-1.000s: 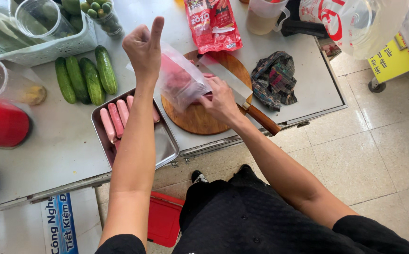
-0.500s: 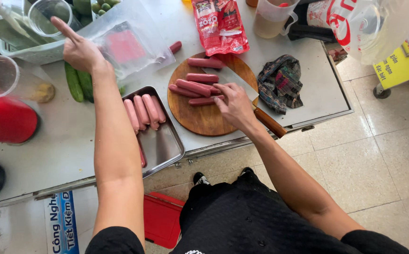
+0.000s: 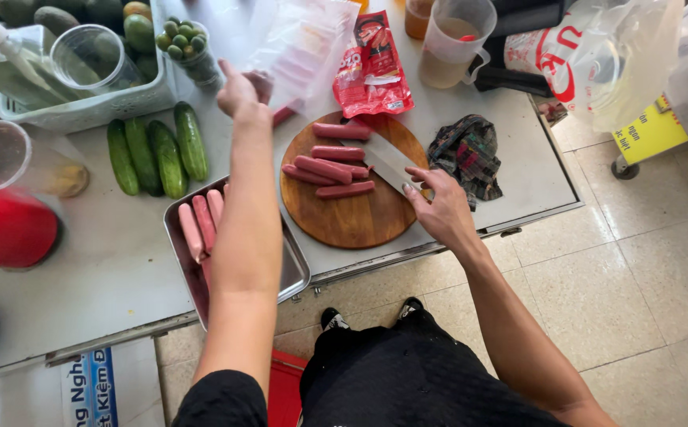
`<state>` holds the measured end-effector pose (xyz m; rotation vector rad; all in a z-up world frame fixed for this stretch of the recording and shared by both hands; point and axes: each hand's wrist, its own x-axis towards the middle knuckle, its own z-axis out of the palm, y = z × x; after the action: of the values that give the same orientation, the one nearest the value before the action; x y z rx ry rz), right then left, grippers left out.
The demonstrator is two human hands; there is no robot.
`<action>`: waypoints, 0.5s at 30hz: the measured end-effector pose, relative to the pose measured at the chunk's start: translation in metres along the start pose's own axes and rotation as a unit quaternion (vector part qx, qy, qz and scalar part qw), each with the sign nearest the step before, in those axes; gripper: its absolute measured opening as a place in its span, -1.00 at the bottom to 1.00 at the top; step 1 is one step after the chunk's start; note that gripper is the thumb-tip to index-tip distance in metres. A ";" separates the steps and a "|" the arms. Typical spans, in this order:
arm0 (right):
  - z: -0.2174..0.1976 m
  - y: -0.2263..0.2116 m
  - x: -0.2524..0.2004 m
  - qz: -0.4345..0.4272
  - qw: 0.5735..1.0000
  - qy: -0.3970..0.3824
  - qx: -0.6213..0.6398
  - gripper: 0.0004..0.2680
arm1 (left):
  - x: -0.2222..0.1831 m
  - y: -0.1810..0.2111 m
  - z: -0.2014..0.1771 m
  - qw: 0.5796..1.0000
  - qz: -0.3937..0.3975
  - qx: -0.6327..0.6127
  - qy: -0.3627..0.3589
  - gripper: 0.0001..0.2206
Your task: The person removes sausages from plastic packaging and scores them with a cleaver on a wooden cutting board before placing them into a metal tray.
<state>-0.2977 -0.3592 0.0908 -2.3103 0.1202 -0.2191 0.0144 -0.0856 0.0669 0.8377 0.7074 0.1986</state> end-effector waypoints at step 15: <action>-0.012 0.044 -0.020 -0.005 0.992 -0.094 -0.085 -0.41 | -0.183 -0.052 -0.089 0.586 0.386 0.595 -0.392 -0.77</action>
<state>-0.3204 -0.3943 0.0640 -2.4877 0.0339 0.0053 -0.1875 -0.1440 0.0786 2.3366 -0.6027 0.0696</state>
